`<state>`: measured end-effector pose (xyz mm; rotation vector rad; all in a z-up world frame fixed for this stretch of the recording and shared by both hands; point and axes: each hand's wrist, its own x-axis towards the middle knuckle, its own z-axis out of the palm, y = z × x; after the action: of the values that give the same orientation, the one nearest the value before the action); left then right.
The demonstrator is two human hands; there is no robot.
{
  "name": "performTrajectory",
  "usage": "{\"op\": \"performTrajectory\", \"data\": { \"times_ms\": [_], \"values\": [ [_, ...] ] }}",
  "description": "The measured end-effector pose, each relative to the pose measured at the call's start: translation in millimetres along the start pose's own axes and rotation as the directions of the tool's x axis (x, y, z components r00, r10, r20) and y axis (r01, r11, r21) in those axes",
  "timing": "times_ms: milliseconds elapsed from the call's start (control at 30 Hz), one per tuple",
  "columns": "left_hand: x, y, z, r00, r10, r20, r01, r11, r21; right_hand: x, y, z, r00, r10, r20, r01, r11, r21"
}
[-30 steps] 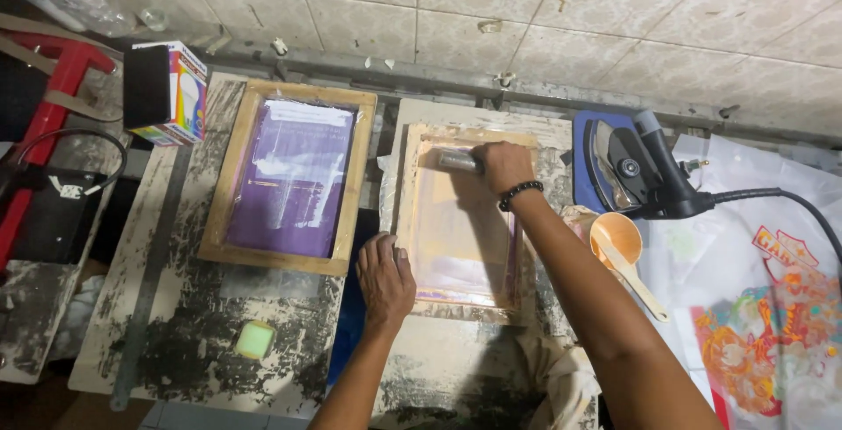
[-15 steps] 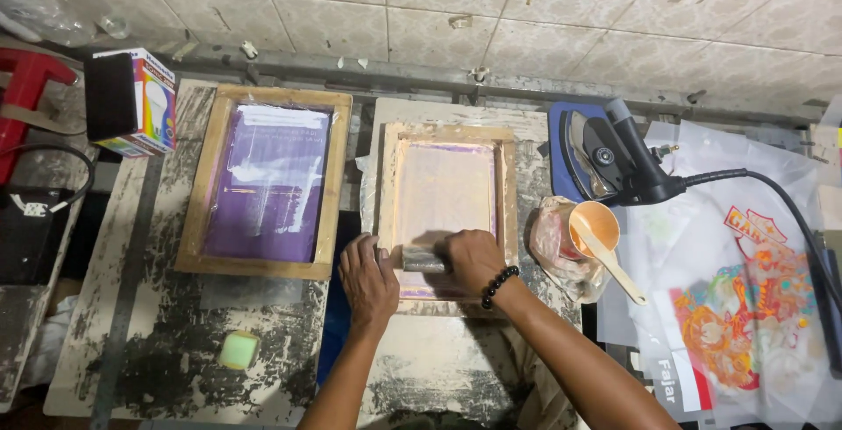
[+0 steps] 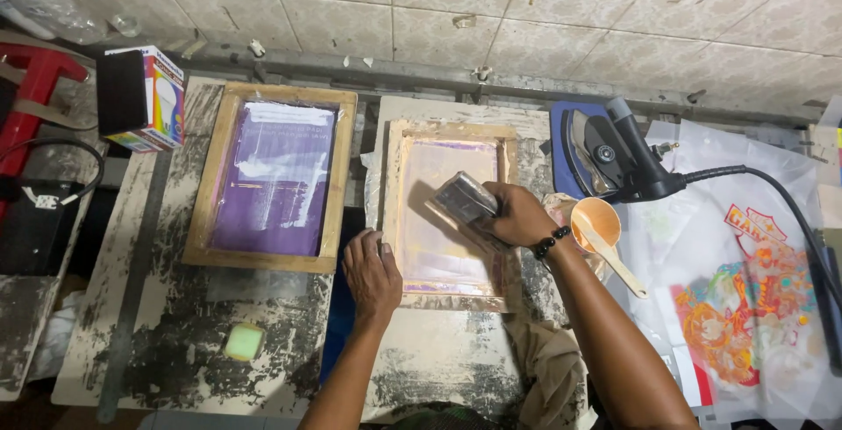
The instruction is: The person uses a squeegee to spread and press ink through a screen printing frame onto a surface below. They repeatedly pull the squeegee across the frame, then use a wooden stick to scrape excess ink from the squeegee back into a container before repeating the process.
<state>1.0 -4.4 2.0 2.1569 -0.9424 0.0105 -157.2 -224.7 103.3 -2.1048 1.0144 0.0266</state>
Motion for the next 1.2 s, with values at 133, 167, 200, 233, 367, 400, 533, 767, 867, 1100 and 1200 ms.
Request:
{"op": "performTrajectory", "data": {
  "times_ms": [133, 167, 200, 233, 367, 400, 533, 767, 867, 1100, 1200],
  "values": [
    [-2, -3, 1, 1.0, -0.005, -0.009, 0.006, 1.0, 0.021, 19, 17, 19, 0.98, -0.094, 0.173, 0.093, 0.996, 0.017],
    [-2, -4, 1, 1.0, 0.009, -0.014, -0.009, 0.999, 0.035, 22, 11, 22, 0.957, -0.061, 0.283, 0.081, 0.995, -0.058],
    [0, -5, 3, 0.999, 0.027, -0.02, -0.026, 0.999, 0.048, 27, 5, 24, 0.923, -0.02, 0.383, 0.076, 0.988, -0.134],
    [-1, -5, 4, 0.999, 0.025, -0.02, -0.024, 0.999, 0.049, 32, 10, 30, 0.923, -0.02, 0.385, 0.077, 0.988, -0.134],
    [-1, -1, 0, 1.0, -0.013, -0.015, 0.013, 0.999, 0.032, 46, 19, 46, 0.848, -0.005, 0.53, 0.138, 0.968, -0.21],
    [1, 2, -2, 1.0, -0.022, -0.015, 0.022, 1.0, 0.011, 49, 19, 47, 0.826, 0.012, 0.564, 0.15, 0.959, -0.24],
    [1, 0, -1, 1.0, -0.03, -0.007, 0.03, 0.999, 0.012, 58, -7, 48, 0.816, 0.033, 0.577, 0.164, 0.944, -0.286],
    [0, -7, 5, 1.0, -0.017, 0.014, 0.017, 0.999, 0.031, 88, 29, 68, 0.882, 0.074, 0.466, 0.097, 0.938, -0.332],
    [3, -2, 2, 1.0, -0.012, 0.028, 0.012, 1.0, 0.016, 110, 39, 77, 0.915, 0.051, 0.399, 0.087, 0.943, -0.321],
    [4, 0, 0, 1.0, -0.011, 0.022, 0.01, 1.0, 0.007, 123, 13, 49, 0.973, 0.03, 0.228, 0.036, 0.959, -0.281],
    [3, 1, -1, 0.999, -0.014, 0.036, 0.013, 1.0, 0.007, 131, 15, 44, 0.989, 0.047, 0.143, -0.015, 0.976, -0.216]
  ]
}}
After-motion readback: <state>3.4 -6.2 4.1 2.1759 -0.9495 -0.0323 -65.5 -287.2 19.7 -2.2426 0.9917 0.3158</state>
